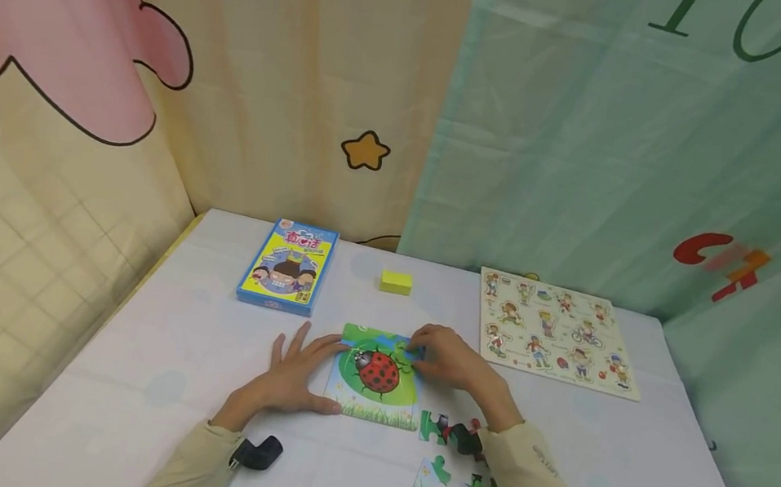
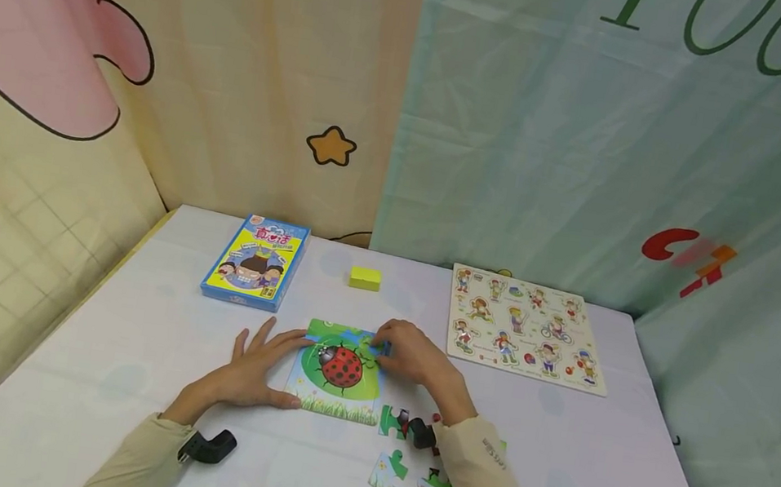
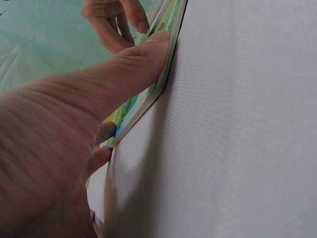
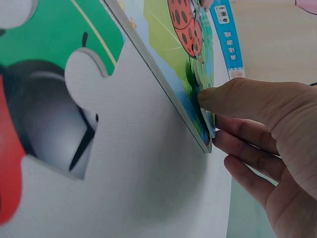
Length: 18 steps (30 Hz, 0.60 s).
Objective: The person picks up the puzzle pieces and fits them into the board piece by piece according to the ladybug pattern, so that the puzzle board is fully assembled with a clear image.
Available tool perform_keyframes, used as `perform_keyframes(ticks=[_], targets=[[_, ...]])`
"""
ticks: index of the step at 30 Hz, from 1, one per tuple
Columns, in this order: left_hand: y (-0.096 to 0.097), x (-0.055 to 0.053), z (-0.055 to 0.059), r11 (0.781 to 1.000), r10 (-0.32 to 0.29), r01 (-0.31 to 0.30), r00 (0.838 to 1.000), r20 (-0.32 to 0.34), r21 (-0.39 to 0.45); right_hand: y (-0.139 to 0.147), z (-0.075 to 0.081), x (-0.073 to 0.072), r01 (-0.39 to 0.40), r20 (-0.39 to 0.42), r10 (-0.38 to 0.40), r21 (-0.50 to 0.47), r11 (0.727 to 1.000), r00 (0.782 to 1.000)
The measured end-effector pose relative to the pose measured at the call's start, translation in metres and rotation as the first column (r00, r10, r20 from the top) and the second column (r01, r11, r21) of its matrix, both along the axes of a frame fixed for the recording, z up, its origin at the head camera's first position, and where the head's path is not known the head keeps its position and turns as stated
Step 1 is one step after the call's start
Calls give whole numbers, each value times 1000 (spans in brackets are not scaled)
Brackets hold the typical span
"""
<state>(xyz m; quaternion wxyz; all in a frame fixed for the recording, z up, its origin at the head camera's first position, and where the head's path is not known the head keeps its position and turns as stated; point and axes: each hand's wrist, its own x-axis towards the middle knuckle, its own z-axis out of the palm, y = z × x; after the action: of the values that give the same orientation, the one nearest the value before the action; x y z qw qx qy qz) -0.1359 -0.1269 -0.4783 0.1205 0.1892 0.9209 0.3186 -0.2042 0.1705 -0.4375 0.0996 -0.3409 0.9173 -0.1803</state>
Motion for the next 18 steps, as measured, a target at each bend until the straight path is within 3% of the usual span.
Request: perform_keyframes(ticks=[18], targets=[[-1, -2, -6, 1000, -5, 5, 1000, -6, -5, -4, 0, 4, 2, 3, -2, 19, 1000, 1000]])
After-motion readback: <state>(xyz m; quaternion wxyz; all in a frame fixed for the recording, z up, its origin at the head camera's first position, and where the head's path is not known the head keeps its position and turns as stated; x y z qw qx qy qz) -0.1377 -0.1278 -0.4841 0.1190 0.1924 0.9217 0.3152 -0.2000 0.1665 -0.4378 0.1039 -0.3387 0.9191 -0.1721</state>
